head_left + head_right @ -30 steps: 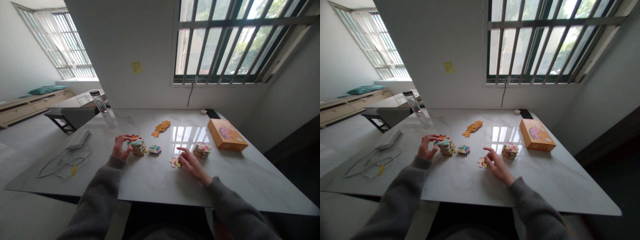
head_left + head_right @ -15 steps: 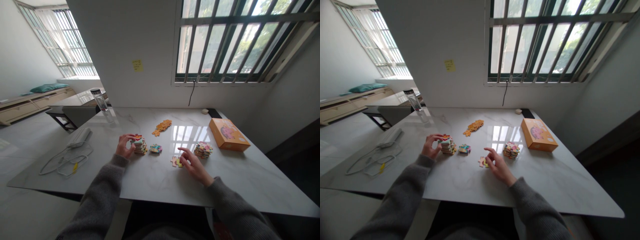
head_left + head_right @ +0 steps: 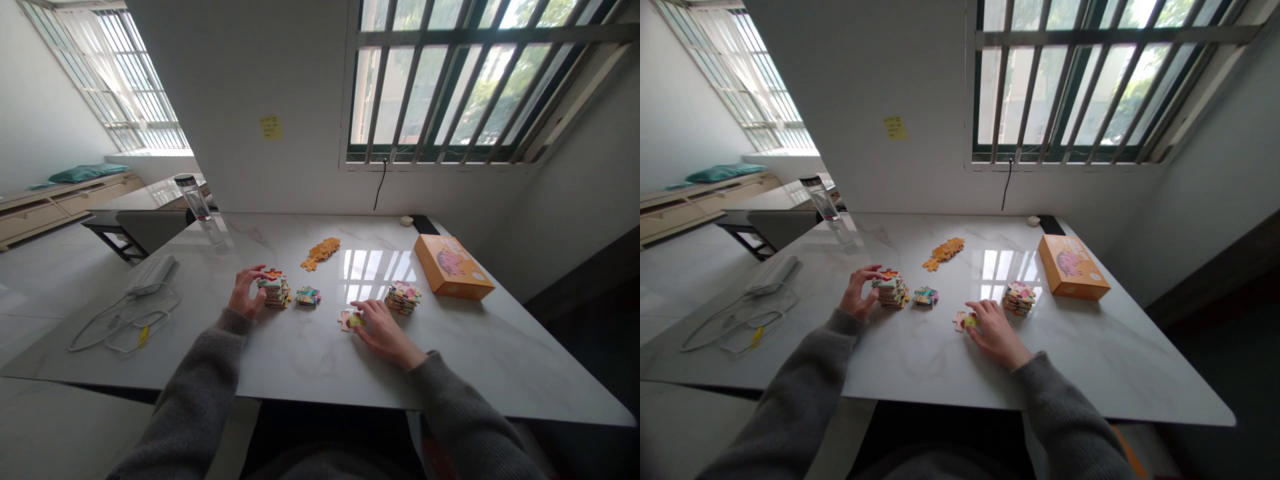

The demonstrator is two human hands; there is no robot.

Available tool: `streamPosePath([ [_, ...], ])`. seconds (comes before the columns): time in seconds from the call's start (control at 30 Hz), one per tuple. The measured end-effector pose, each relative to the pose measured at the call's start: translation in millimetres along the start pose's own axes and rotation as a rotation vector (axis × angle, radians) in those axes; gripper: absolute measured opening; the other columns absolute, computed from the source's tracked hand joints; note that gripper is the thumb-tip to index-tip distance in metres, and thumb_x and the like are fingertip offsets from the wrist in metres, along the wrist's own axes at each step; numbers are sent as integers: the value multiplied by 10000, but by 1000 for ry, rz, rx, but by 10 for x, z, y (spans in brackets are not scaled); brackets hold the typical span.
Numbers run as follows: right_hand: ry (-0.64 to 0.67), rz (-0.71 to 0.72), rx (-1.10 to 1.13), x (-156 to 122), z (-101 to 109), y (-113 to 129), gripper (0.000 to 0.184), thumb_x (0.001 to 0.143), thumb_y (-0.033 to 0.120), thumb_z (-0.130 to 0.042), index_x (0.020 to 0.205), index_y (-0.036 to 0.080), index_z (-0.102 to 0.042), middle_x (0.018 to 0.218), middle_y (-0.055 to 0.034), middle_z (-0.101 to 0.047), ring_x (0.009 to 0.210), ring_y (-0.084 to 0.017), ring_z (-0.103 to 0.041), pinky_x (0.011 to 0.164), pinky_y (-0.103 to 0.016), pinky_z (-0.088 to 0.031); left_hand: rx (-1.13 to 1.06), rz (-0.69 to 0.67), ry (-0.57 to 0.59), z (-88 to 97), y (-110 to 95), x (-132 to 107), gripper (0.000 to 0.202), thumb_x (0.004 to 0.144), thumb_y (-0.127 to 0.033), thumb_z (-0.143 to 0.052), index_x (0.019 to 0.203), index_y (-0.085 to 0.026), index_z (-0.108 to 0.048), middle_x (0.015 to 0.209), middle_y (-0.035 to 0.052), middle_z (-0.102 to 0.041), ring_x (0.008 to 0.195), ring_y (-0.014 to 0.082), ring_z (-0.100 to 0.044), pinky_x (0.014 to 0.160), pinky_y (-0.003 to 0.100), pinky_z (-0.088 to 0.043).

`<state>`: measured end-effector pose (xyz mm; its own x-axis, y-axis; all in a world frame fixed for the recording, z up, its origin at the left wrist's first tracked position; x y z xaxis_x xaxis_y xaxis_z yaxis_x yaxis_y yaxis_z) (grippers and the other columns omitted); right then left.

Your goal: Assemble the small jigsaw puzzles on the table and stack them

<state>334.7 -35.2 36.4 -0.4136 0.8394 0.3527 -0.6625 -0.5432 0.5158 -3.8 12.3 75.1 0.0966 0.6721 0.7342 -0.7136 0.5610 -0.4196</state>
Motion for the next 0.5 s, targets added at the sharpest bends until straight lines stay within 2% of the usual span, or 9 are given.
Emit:
streamPosePath([
  [0.1, 102, -14, -50, -31, -69, -28, 510, 865, 221, -652, 1358, 239, -521, 1174, -106, -592, 1110, -303, -506, 989, -498, -446, 56, -81, -94, 93, -185, 27, 203, 791, -194, -514, 957, -187, -629, 1173, 102, -650, 1109, 272, -580, 1006, 468, -439],
  [0.17, 122, -22, -37, -33, -83, -32, 531, 860, 190, -657, 1367, 249, -512, 1157, -97, -584, 1100, -294, -508, 987, -487, -455, 82, -151, -162, 134, -396, 32, 149, 801, -181, -519, 910, -197, -620, 1081, 85, -672, 1029, 256, -603, 962, 448, -461],
  [0.27, 107, -19, 12, -26, -76, -10, 577, 833, 147, -675, 1375, 247, -502, 1149, -97, -542, 1095, -281, -515, 992, -462, -472, 50, -270, -155, 25, -818, -14, 126, 800, -137, -533, 869, -213, -605, 961, 60, -676, 949, 236, -609, 895, 410, -483],
  [0.33, 92, 7, 74, -25, -75, 26, 577, 834, 105, -644, 1373, 249, -495, 1165, -96, -504, 1097, -260, -530, 1005, -436, -480, 18, -336, -25, -211, -1104, -84, 157, 798, -110, -548, 894, -217, -612, 928, 51, -679, 925, 230, -604, 875, 396, -470],
  [0.4, 65, 38, 145, -26, -73, 59, 536, 852, 54, -567, 1345, 257, -506, 1155, -85, -479, 1088, -230, -547, 1013, -410, -485, 20, -378, 209, -562, -1323, -191, 182, 808, -124, -568, 954, -216, -624, 942, 48, -688, 930, 234, -605, 881, 400, -449],
  [0.43, 43, 46, 177, -26, -68, 66, 507, 861, 33, -524, 1316, 258, -521, 1137, -78, -474, 1076, -218, -553, 1007, -402, -490, 7, -383, 314, -732, -1390, -251, 194, 811, -137, -578, 982, -216, -626, 941, 47, -689, 936, 238, -609, 879, 400, -446],
  [0.5, 2, 42, 235, -22, -60, 64, 452, 879, 15, -457, 1253, 251, -550, 1089, -66, -472, 1016, -197, -566, 959, -386, -515, -46, -300, 414, -988, -1413, -331, 218, 805, -141, -586, 1009, -210, -622, 937, 50, -690, 927, 241, -617, 876, 400, -451],
])
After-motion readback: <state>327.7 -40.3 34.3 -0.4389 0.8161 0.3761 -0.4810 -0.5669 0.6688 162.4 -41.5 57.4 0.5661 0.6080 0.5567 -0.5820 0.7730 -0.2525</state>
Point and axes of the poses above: each hand's wrist, its own x-axis towards the middle knuckle, its own z-axis out of the back of the hand, y = z × x, the point moved 6 cm from there along x, towards the middle knuckle
